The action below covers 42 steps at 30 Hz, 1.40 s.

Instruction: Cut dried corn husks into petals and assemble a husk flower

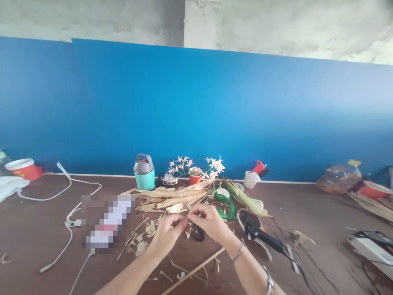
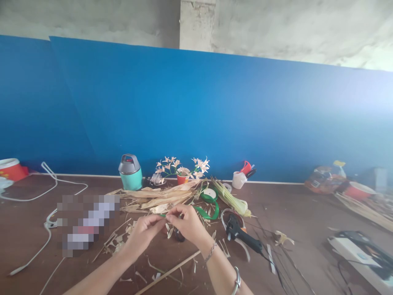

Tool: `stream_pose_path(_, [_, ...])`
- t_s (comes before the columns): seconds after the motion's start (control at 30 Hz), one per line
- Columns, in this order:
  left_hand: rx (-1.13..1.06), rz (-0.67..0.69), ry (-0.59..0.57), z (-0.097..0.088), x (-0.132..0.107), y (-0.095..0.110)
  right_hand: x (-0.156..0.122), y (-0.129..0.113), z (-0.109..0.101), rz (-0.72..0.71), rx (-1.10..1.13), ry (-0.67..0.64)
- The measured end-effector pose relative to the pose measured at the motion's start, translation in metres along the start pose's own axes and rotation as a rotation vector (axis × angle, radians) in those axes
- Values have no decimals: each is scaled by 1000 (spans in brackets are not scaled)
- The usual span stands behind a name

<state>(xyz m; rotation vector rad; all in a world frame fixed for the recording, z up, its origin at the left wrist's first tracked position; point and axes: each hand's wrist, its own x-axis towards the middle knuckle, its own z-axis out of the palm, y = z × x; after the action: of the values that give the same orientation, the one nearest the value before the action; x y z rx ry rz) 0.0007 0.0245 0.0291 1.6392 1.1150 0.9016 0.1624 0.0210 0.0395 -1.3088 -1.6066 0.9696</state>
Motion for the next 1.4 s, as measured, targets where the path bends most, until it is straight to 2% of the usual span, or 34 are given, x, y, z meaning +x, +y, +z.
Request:
stream_pose_path(0.13, [-142,-46,-96,0,1,1,-1,-2,-1,31,78,-11])
stream_pose_path(0.23, [-216,-81,-91,0,0,1,0,-1,-1,18,33,16])
stream_pose_path(0.4, [-109,34,30,2,-2,1,0,3,0,3,-35,17])
stream_pose_path(0.47, [-84,41,54,2,-3,1,0,3,1,-6,-37,17])
stream_pose_path(0.63, [-87,-69,35,4,-3,4,-1,1,3,-7,-5,22])
stream_pose_path(0.83, [-72,-53,24,3,-2,0,-1,-2,5,2,12,81])
stream_pose_path(1.0, [-60,-9,-2,3,1,-6,0,0,8,9,-11,81])
stream_pose_path(1.1, [-59,-29,11,-1,4,-8,2,4,7,-43,-117,102])
stream_pose_path(1.23, [-89,-158,120,-7,10,-13,4,11,2,-101,-339,139])
stream_pose_path(1.3, [-112,-214,157,-9,12,-17,4,15,1,-101,-404,100])
stream_pose_path(1.4, [-128,-238,127,-6,14,-25,1,19,2,-115,-509,-15])
